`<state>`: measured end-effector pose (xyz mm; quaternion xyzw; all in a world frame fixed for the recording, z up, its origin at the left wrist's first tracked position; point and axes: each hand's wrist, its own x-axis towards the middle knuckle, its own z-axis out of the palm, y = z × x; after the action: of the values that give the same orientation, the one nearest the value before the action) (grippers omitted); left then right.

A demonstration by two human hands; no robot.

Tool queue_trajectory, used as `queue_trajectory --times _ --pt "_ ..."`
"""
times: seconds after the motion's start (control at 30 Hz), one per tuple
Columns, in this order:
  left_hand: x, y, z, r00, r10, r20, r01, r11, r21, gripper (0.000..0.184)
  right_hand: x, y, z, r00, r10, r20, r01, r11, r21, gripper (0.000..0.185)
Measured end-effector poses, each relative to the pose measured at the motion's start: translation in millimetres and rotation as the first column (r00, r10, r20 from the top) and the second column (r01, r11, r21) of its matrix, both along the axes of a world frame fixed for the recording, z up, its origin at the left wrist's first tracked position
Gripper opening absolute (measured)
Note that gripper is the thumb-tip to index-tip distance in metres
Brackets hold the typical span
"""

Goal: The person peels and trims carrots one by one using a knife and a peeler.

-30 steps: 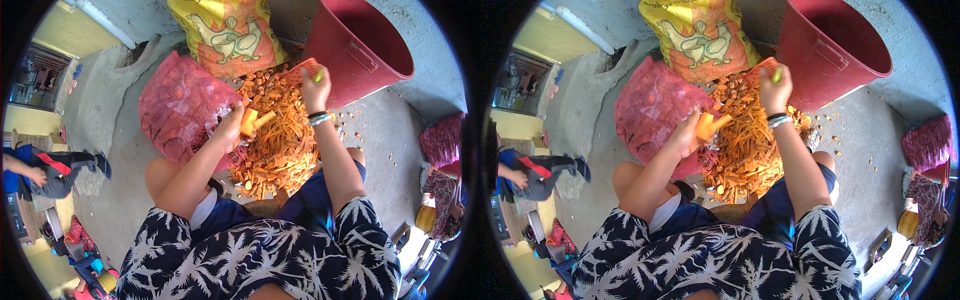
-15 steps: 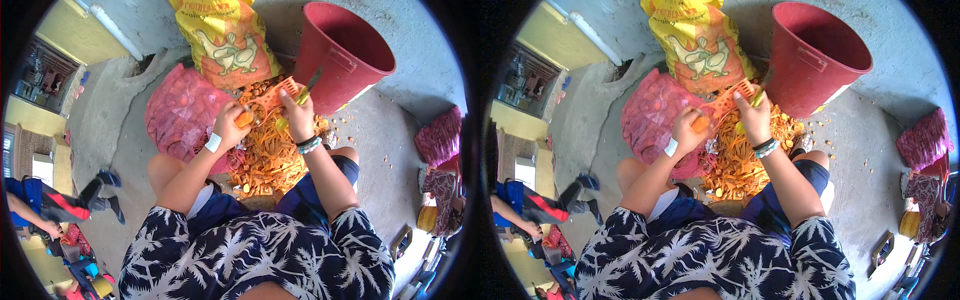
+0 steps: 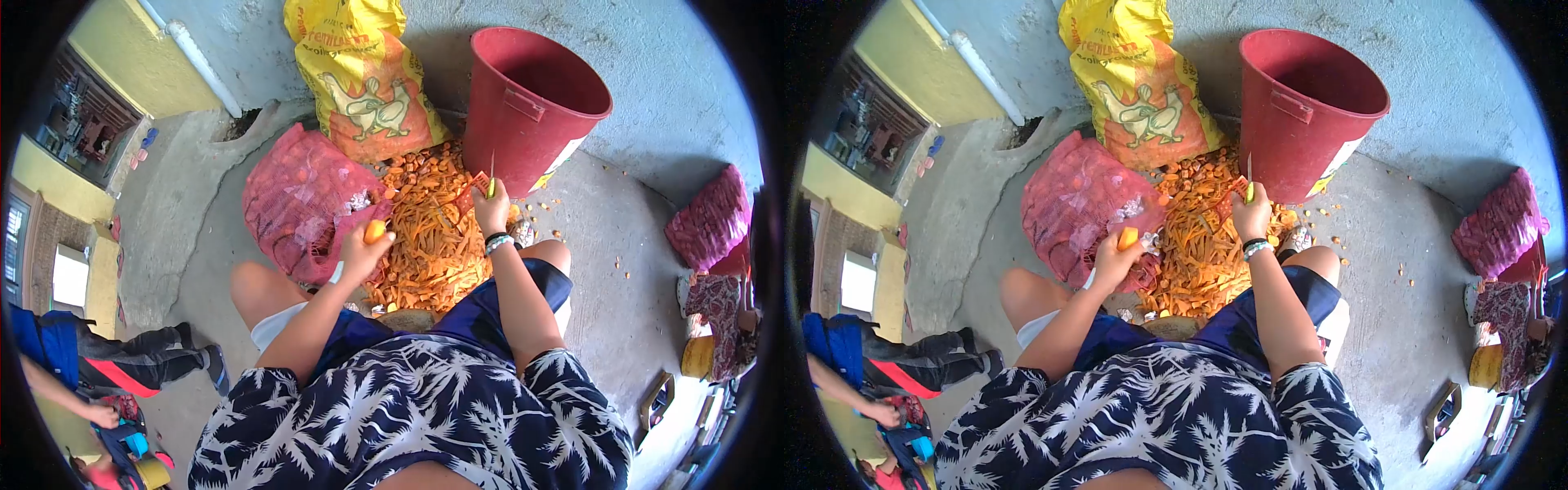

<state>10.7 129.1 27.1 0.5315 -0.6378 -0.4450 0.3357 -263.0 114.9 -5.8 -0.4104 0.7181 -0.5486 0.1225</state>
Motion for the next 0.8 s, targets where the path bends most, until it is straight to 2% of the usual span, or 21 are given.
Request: queue_trajectory --times 0.03,0.07,0.1,0.13,0.17,0.2,0.23,0.3,0.33,0.37,0.4,0.43,0.47,0.5,0.53,0.6,0.63,0.67,0.7,0.77,0.8 --pt "1.9 1.0 1.1 0.985 0.065 -0.159 -0.012 0.950 0.313 0.029 -1.6 0.5 -2.6 1.000 0.005 -0.004 -0.005 1.000 0.000 0.026" --pt "11.3 -1.6 -12.0 0.984 0.069 -0.162 -0.015 0.950 0.313 0.029 -2.0 1.5 -6.4 1.000 0.021 0.017 -0.021 1.000 -0.015 0.026" --pt "24.6 -7.1 -38.5 0.978 0.131 -0.164 -0.017 0.828 0.561 0.029 -2.9 3.2 -9.6 0.999 0.036 0.037 -0.035 0.999 -0.029 0.026" --pt "30.3 -12.5 -59.9 0.971 0.187 -0.150 -0.005 0.642 0.766 0.029 -4.4 5.5 -10.1 0.999 0.036 0.032 -0.035 0.999 -0.029 0.026" --pt "27.4 -19.1 -71.3 0.970 0.185 -0.156 0.001 0.643 0.765 0.029 -6.0 7.7 -10.2 0.997 0.033 0.064 -0.030 0.998 -0.051 0.026" --pt "23.8 -29.4 -78.4 1.000 -0.001 -0.015 0.012 0.672 0.741 0.030 -7.6 8.7 -10.2 0.995 0.029 0.099 -0.022 0.997 -0.074 0.025" --pt "15.7 -36.8 -62.7 0.974 -0.183 0.136 0.030 0.696 0.717 0.031 -13.9 9.5 -13.9 0.983 0.025 0.179 -0.024 1.000 -0.005 0.023" --pt "-26.0 -77.8 -23.0 0.957 -0.255 0.137 0.127 0.793 0.596 0.039 -25.0 8.4 -22.5 0.969 -0.003 0.247 0.007 1.000 -0.014 0.022" --pt "-56.4 -95.9 30.5 0.938 -0.335 0.088 0.263 0.855 0.448 0.046 -29.1 9.4 -26.5 0.950 -0.024 0.312 0.030 0.999 -0.015 0.020" --pt "-80.0 -124.5 81.6 0.889 -0.410 0.205 0.348 0.895 0.279 0.053 -31.7 9.8 -28.3 0.967 -0.077 0.241 0.067 0.997 0.049 0.019" --pt "-97.6 -131.2 122.5 0.881 -0.372 -0.293 0.414 0.905 0.096 0.058 -30.7 12.0 -25.0 0.952 -0.102 0.287 0.079 0.993 0.091 0.020" --pt "-107.7 -136.4 175.2 0.873 -0.347 -0.344 0.375 0.927 0.016 0.066 -35.6 9.4 -36.2 0.963 -0.125 0.237 0.091 0.985 0.148 0.021" --pt "-111.0 -143.0 208.2 0.840 -0.276 -0.467 0.294 0.955 -0.036 0.046 -39.3 7.0 -50.5 0.973 -0.139 0.185 0.099 0.973 0.210 0.022" --pt "-107.3 -146.3 240.4 0.820 -0.291 -0.493 0.265 0.956 -0.124 0.049 -34.5 7.7 -49.1 0.953 -0.109 0.284 0.071 0.988 0.139 0.022" --pt "-99.2 -153.2 255.6 0.800 -0.309 -0.514 0.227 0.950 -0.216 0.055 -29.2 8.7 -40.3 0.957 -0.112 0.266 0.059 0.978 0.202 0.023" --pt "-80.6 -172.6 243.2 0.889 -0.274 -0.368 0.061 0.866 -0.496 0.056 -20.5 8.9 -29.0 0.963 -0.015 0.269 -0.025 0.990 0.142 0.023" --pt "-58.7 -181.0 231.3 0.967 -0.242 -0.074 0.165 0.826 -0.538 0.066 -15.8 8.4 -17.2 0.977 0.032 0.212 -0.065 0.986 0.152 0.024" --pt "-40.4 -182.1 209.3 0.992 -0.121 0.034 0.122 0.856 -0.503 0.051 -21.5 0.6 -36.3 0.953 0.098 0.287 -0.126 0.989 0.082 0.023" --pt "-23.9 -179.0 185.4 0.989 -0.005 0.147 0.075 0.879 -0.472 0.044 -14.1 -1.2 -26.6 0.935 0.140 0.326 -0.169 0.984 0.062 0.022" --pt "18.8 -204.3 91.7 0.983 0.077 0.169 0.037 0.809 -0.587 0.050 -4.6 -7.0 -9.2 0.913 0.185 0.364 -0.216 0.975 0.046 0.021" --pt "33.0 -193.3 57.0 0.989 0.105 0.106 -0.065 0.942 -0.328 0.052 -3.2 -12.4 -7.8 0.912 0.206 0.353 -0.251 0.964 0.087 0.021"
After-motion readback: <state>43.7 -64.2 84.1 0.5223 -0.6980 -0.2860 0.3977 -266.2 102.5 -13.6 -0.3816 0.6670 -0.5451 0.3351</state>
